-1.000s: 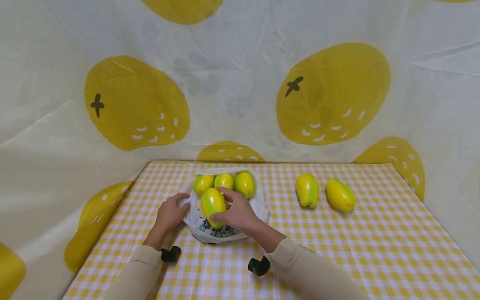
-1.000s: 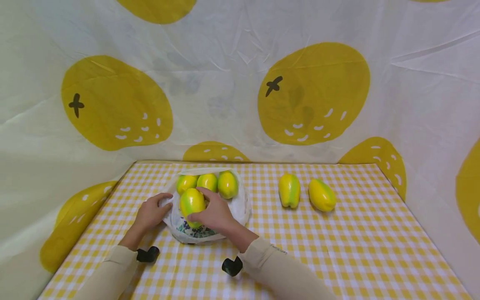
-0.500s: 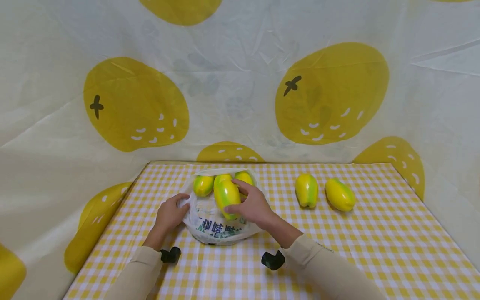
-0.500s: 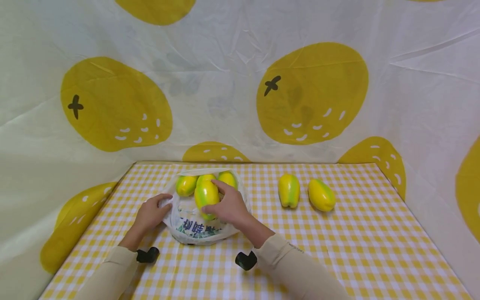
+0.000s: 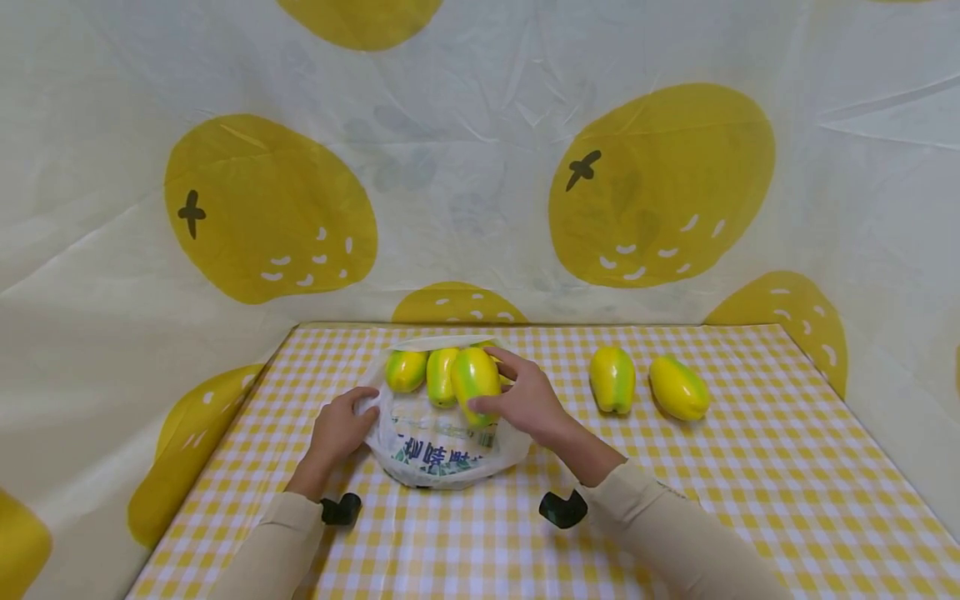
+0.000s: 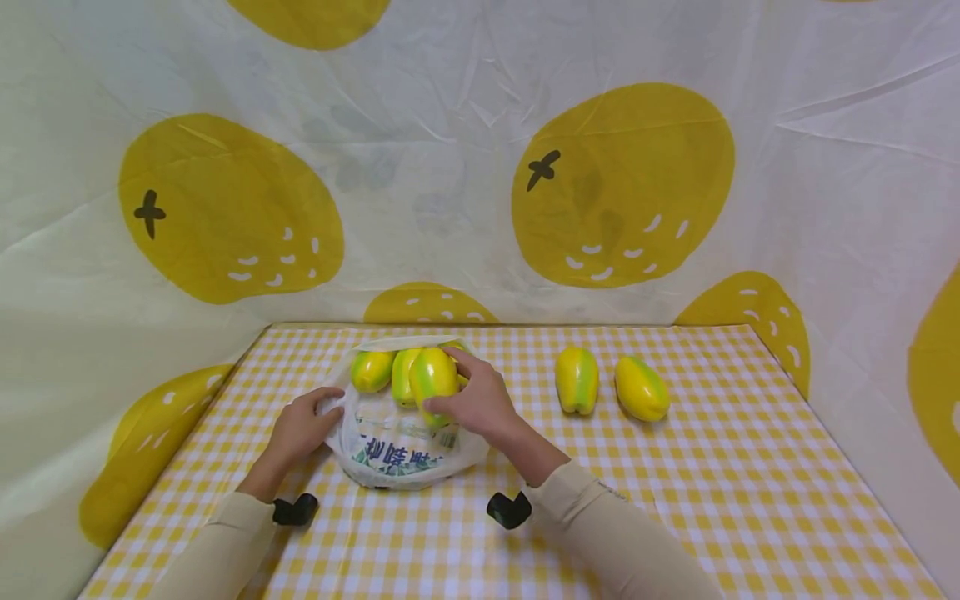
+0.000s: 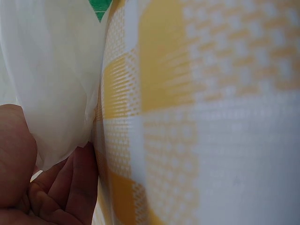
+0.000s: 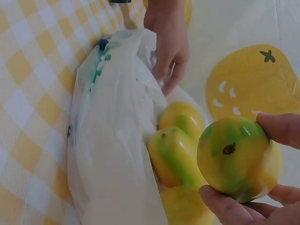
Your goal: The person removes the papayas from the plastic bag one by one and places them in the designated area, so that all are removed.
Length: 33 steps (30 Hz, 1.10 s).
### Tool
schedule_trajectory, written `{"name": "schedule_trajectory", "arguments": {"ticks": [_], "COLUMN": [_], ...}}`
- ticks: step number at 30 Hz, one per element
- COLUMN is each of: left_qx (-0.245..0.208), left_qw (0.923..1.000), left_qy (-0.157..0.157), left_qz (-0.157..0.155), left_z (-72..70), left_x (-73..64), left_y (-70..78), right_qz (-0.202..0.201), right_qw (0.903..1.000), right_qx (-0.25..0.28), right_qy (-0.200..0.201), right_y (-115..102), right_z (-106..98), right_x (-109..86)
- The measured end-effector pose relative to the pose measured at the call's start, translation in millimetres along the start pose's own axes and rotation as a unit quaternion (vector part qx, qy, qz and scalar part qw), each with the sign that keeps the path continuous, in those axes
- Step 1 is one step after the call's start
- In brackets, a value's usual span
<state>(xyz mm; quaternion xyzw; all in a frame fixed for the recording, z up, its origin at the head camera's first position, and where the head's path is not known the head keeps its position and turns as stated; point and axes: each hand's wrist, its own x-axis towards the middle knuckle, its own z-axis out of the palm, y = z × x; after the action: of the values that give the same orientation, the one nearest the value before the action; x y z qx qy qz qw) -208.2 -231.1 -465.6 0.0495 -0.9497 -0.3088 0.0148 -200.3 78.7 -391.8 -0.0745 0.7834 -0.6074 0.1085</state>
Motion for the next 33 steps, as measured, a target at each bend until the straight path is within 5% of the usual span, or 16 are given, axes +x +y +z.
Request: {"name": "schedule_trajectory", "arguments": {"ticks": [33], "left_qx": [0.008], "left_qw": [0.9999], "left_qy": [-0.004], "left_qz": [-0.008], "left_z": [-0.2], "left_x": [0.5], "left_y": [-1.5], "right_qz": [0.03], "right_qw": [0.9969], "right_qx": [-0.047], "right_qy": [0.056], "right_y": [11], "right_z": [-50], "right_x": [8.4]}}
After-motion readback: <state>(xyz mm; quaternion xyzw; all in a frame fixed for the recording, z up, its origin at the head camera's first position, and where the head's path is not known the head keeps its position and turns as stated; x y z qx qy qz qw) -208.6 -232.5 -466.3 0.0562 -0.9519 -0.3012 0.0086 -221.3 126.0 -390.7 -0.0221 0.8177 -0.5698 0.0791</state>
